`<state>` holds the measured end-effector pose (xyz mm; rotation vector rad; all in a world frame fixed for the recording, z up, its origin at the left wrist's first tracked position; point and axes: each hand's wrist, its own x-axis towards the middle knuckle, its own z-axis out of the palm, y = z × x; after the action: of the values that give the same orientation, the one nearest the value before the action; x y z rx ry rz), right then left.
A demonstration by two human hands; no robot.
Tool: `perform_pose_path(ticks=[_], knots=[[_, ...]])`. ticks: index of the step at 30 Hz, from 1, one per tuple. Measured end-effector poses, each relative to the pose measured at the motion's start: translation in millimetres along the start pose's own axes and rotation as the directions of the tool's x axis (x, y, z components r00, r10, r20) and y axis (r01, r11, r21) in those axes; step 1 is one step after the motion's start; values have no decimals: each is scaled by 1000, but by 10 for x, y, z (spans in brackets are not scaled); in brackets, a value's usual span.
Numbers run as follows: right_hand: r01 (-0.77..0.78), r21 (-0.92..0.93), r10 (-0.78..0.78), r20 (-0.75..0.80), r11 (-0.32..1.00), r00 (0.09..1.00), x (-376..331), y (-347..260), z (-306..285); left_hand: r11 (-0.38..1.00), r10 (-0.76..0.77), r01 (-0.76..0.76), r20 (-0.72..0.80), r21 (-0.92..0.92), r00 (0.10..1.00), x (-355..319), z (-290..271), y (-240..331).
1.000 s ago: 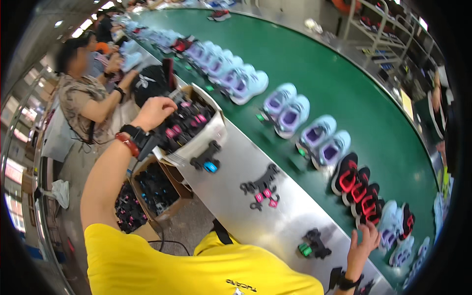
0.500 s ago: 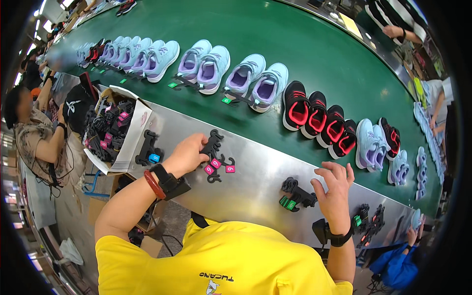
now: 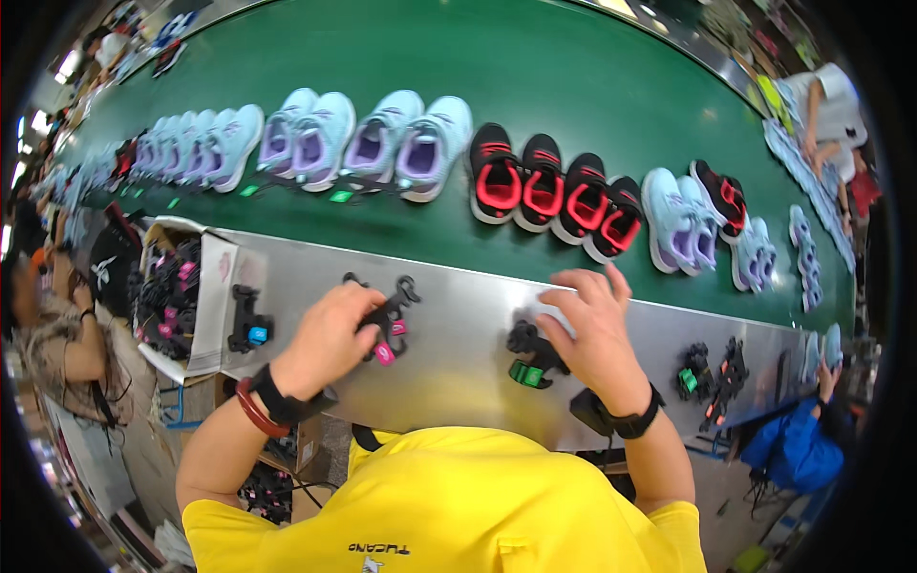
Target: The person attaches plastic tags to pairs of shoes on a moving conveyor belt. They pick up tags, align them with the shoes, and secure them in place while the belt continuously moves new pairs into position.
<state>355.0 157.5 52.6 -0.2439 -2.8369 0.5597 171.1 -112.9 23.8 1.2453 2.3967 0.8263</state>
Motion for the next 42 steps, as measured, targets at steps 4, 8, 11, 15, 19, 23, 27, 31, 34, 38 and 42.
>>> perform_pose_path(ticks=[4, 8, 11, 15, 19, 23, 27, 31, 34, 38, 42], knots=[[32, 81, -35, 33, 996, 999, 84, 21, 81, 987, 158, -159, 61, 22, 986, 324, 505, 393], [82, 103, -93, 99, 991, 991, 100, 124, 177, 979, 186, -191, 84, 65, 979, 486, 677, 400], [126, 142, -147, 146, 982, 978, 81, 144, 208, 972, 208, -219, 128, 84, 970, 533, 622, 457], [114, 243, -175, 246, 963, 953, 206, 35, 89, 942, 335, -328, 123, -75, 934, 621, 460, 791], [-177, 322, -18, 520, 930, 854, 373, 181, -32, 894, 377, -342, 74, -289, 923, 900, 439, 778], [-647, 468, 242, 666, 601, 706, 534, 310, -59, 903, 418, -424, -81, -75, 905, 1390, 315, 501], [-816, 555, 311, 757, 159, 575, 635, 363, 104, 915, 392, -398, 87, 65, 916, 1798, 351, 242], [-827, 560, 316, 777, 47, 545, 677, 317, 233, 927, 362, -373, 170, 32, 916, 1922, 533, 98], [-831, 555, 317, 782, 40, 538, 687, 300, 322, 916, 392, -399, 127, 39, 911, 1949, 586, 61], [-813, 583, 336, 762, 19, 554, 664, 301, 396, 912, 397, -407, 138, 47, 907, 1964, 585, 55], [-801, 597, 374, 732, 48, 569, 629, 269, 381, 903, 412, -423, 125, 79, 903, 1952, 595, 53]])
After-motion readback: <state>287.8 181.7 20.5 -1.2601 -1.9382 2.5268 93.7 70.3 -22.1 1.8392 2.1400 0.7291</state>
